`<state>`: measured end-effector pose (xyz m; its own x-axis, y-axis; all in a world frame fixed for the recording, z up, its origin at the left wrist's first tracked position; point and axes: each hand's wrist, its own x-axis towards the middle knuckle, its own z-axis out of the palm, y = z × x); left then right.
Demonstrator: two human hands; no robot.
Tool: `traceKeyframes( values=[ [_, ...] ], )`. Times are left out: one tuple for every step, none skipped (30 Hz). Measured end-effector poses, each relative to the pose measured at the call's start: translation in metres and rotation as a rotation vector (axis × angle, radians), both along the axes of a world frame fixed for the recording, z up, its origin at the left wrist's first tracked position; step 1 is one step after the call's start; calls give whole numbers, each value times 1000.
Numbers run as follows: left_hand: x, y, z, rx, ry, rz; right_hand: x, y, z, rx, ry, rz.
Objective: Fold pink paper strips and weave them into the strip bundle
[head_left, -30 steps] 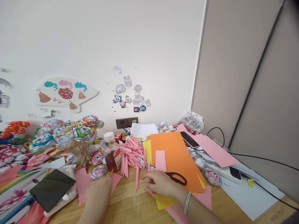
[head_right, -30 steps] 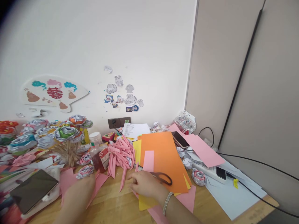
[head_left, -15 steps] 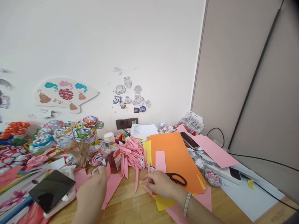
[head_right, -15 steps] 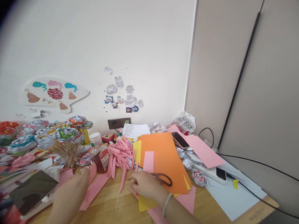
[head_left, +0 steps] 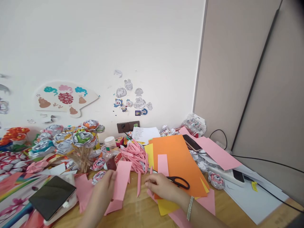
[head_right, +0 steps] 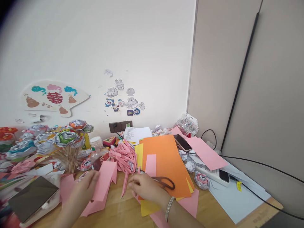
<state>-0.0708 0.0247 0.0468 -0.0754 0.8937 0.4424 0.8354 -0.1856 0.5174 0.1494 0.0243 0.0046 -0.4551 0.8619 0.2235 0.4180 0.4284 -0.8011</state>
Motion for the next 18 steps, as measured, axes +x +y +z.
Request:
traceKeyframes(
  values=[
    [5,1,-5,-69,-19,-82,-1,0,0,-32,58,26],
    [11,1,-10,-126,-40,-137,-2,0,0,-67,110,54],
    [16,0,-14,-158,-57,-162,-3,-1,0,-100,151,82],
    [20,-1,-18,-167,-62,-186,-4,-1,0,-121,181,106],
    [25,-3,-22,-171,-69,-225,-5,-2,0,-132,200,126],
    [28,-5,-25,-198,-66,-262,-6,-3,0,-135,209,142],
    [31,-6,-28,-218,-67,-297,-7,-4,0,-134,211,153],
    [33,-8,-31,-241,-64,-319,-8,-4,0,-131,208,158],
    [34,-9,-33,-255,-55,-326,-8,-5,0,-129,206,155],
    [35,-10,-34,-261,-52,-334,-9,-5,0,-132,211,149],
    [36,-11,-35,-264,-54,-339,-9,-6,-1,-141,218,143],
    [36,-11,-36,-262,-62,-345,-9,-6,-1,-151,228,135],
    [37,-11,-36,-259,-73,-354,-9,-5,-2,-158,237,127],
    [37,-11,-37,-255,-84,-361,-9,-5,-2,-169,247,118],
    [38,-12,-37,-257,-93,-370,-9,-5,-4,-187,256,110],
    [38,-12,-38,-263,-100,-379,-10,-5,-5,-210,264,105],
    [39,-13,-38,-272,-105,-387,-12,-5,-6,-239,276,103],
    [40,-14,-38,-286,-115,-395,-13,-5,-7,-274,297,103]
  ],
)
